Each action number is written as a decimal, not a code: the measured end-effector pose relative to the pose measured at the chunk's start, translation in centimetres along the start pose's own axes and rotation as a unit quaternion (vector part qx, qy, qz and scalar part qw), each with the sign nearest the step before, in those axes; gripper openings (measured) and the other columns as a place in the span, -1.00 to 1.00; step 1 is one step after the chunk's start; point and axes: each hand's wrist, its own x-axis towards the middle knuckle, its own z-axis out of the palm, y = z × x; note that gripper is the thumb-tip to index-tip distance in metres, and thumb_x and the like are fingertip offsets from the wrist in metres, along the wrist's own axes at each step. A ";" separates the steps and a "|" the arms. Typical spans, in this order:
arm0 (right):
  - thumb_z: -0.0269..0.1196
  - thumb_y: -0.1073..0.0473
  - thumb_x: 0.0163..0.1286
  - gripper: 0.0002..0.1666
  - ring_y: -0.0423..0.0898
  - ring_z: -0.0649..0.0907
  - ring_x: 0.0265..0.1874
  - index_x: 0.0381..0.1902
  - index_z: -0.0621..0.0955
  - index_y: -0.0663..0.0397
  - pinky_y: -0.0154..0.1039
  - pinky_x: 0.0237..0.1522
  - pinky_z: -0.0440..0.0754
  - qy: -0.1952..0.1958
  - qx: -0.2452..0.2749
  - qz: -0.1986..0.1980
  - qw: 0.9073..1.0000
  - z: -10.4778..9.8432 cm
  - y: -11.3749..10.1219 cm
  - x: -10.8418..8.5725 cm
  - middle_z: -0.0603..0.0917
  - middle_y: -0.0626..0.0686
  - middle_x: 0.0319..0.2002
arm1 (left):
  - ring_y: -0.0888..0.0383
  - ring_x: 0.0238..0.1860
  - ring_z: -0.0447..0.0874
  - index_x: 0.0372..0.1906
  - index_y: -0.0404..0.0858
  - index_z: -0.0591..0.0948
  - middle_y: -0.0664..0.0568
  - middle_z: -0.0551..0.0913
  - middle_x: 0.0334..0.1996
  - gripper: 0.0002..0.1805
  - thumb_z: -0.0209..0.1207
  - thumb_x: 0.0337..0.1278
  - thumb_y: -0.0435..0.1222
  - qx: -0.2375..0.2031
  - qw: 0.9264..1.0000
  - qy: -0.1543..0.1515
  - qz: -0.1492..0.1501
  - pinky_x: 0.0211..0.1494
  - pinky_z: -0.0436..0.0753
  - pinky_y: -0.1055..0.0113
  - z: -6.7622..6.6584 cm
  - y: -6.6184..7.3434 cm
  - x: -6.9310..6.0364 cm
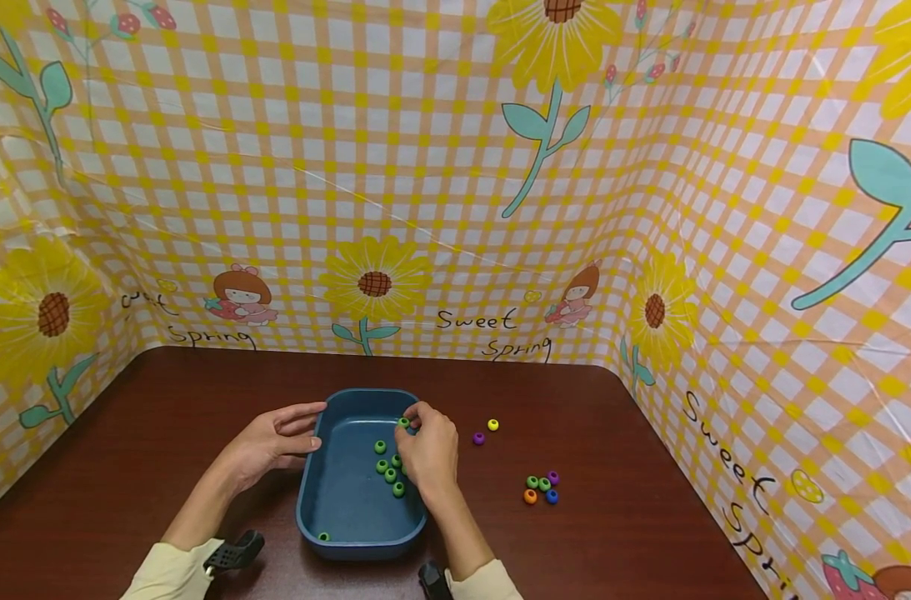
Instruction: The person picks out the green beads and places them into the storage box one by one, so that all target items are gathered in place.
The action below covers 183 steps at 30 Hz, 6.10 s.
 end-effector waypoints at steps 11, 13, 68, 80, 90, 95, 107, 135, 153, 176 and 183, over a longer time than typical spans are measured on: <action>0.45 0.18 0.25 -0.86 -0.10 0.66 -0.41 -0.25 0.72 0.07 -0.13 -0.31 0.63 -0.013 -0.008 0.006 1.000 -0.2 -0.1 0.1 0.76 0.04 -0.36 | -0.31 0.48 0.31 0.48 -0.29 0.37 -0.30 0.38 0.46 -0.33 0.26 0.29 -0.45 -0.001 1.000 -0.001 0.000 0.11 0.72 -0.01 0.0 0.0 0.0; 0.45 0.18 0.25 -0.86 -0.10 0.67 -0.41 -0.25 0.72 0.07 -0.11 -0.30 0.64 -0.014 -0.010 0.005 1.000 -0.2 -0.1 0.1 0.76 0.04 -0.37 | -0.31 0.48 0.31 0.48 -0.28 0.38 -0.30 0.38 0.46 -0.33 0.27 0.29 -0.45 -0.001 1.000 -0.001 -0.001 0.11 0.72 -0.01 0.0 -0.1 0.0; 0.44 0.22 0.27 -0.73 -0.12 0.70 -0.44 -0.07 0.74 0.14 -0.27 -0.42 0.68 -0.075 0.103 0.057 0.990 -5.0 0.6 1.1 0.73 0.10 -0.27 | -0.30 0.45 0.36 0.49 -0.29 0.36 -0.30 0.39 0.45 -0.32 0.26 0.30 -0.45 -0.006 1.000 -0.007 0.000 0.09 0.72 -0.02 0.1 0.1 0.1; 0.46 0.19 0.25 -0.71 -0.02 0.75 -0.38 -0.06 0.73 0.05 -0.24 -0.39 0.68 -0.106 0.048 0.074 0.991 -9.1 3.9 1.7 0.77 0.07 -0.21 | -0.34 0.48 0.28 0.51 -0.33 0.31 -0.35 0.32 0.48 -0.29 0.26 0.30 -0.45 -0.009 1.000 -0.019 0.003 0.10 0.72 -0.01 0.0 0.0 -0.1; 0.47 0.14 0.22 -0.70 0.01 0.78 -0.16 -0.07 0.75 0.02 -0.12 -0.21 0.68 -0.130 -0.045 0.040 0.990 -12.4 6.8 1.2 0.81 0.06 -0.20 | -0.34 0.48 0.27 0.51 -0.35 0.30 -0.36 0.31 0.48 -0.28 0.26 0.30 -0.45 -0.015 1.000 -0.024 0.006 0.10 0.72 -0.03 0.0 0.1 0.0; 0.46 0.22 0.21 -0.69 -0.03 0.78 -0.24 -0.06 0.74 0.07 -0.18 -0.32 0.68 -0.159 -0.055 0.048 0.985 -13.8 7.8 0.4 0.81 0.10 -0.17 | -0.33 0.48 0.30 0.51 -0.33 0.32 -0.35 0.33 0.47 -0.30 0.25 0.30 -0.47 -0.014 1.000 -0.017 0.002 0.08 0.72 -0.02 0.1 0.0 0.1; 0.49 0.27 0.14 -0.64 -0.10 0.75 -0.32 -0.06 0.74 0.08 -0.10 -0.26 0.68 -0.199 -0.088 0.051 0.975 -15.9 9.9 -0.4 0.79 0.12 -0.11 | -0.32 0.46 0.33 0.50 -0.34 0.33 -0.34 0.33 0.48 -0.30 0.25 0.28 -0.48 -0.011 1.000 -0.010 0.003 0.05 0.74 -0.02 0.1 0.1 0.1; 0.40 0.47 -0.01 -0.65 0.00 0.73 -0.21 -0.26 0.79 0.02 -0.17 -0.34 0.66 -0.216 -0.093 0.077 0.969 -15.5 13.1 -0.3 0.81 0.02 -0.25 | -0.32 0.48 0.29 0.51 -0.33 0.32 -0.34 0.33 0.48 -0.30 0.25 0.30 -0.47 -0.008 1.000 -0.014 0.003 0.07 0.73 -0.01 0.1 0.1 -0.1; 0.47 0.44 -0.07 -0.71 -0.15 0.63 -0.36 -0.37 0.78 0.02 -0.21 -0.38 0.59 -0.218 -0.109 0.079 0.967 -14.8 12.9 -0.1 0.77 -0.07 -0.42 | -0.33 0.48 0.30 0.50 -0.33 0.33 -0.35 0.34 0.47 -0.31 0.25 0.30 -0.46 -0.001 1.000 -0.012 0.006 0.10 0.72 -0.02 0.1 0.1 0.0; 0.42 0.35 0.16 -0.81 -0.07 0.73 -0.31 -0.25 0.77 0.05 -0.11 -0.31 0.70 -0.188 -0.089 0.028 0.978 -14.2 10.2 0.9 0.78 0.00 -0.31 | -0.33 0.48 0.30 0.50 -0.32 0.33 -0.34 0.34 0.47 -0.29 0.28 0.28 -0.43 0.006 1.000 -0.010 0.008 0.09 0.72 -0.02 0.1 0.2 -0.1; 0.44 0.29 0.19 -0.86 -0.14 0.72 -0.34 -0.28 0.75 -0.02 -0.21 -0.35 0.67 -0.171 -0.079 0.002 0.982 -12.9 8.0 1.6 0.77 -0.04 -0.34 | -0.33 0.48 0.29 0.50 -0.32 0.34 -0.35 0.34 0.47 -0.30 0.26 0.29 -0.45 0.005 1.000 -0.011 0.009 0.10 0.72 -0.02 0.1 0.3 -0.2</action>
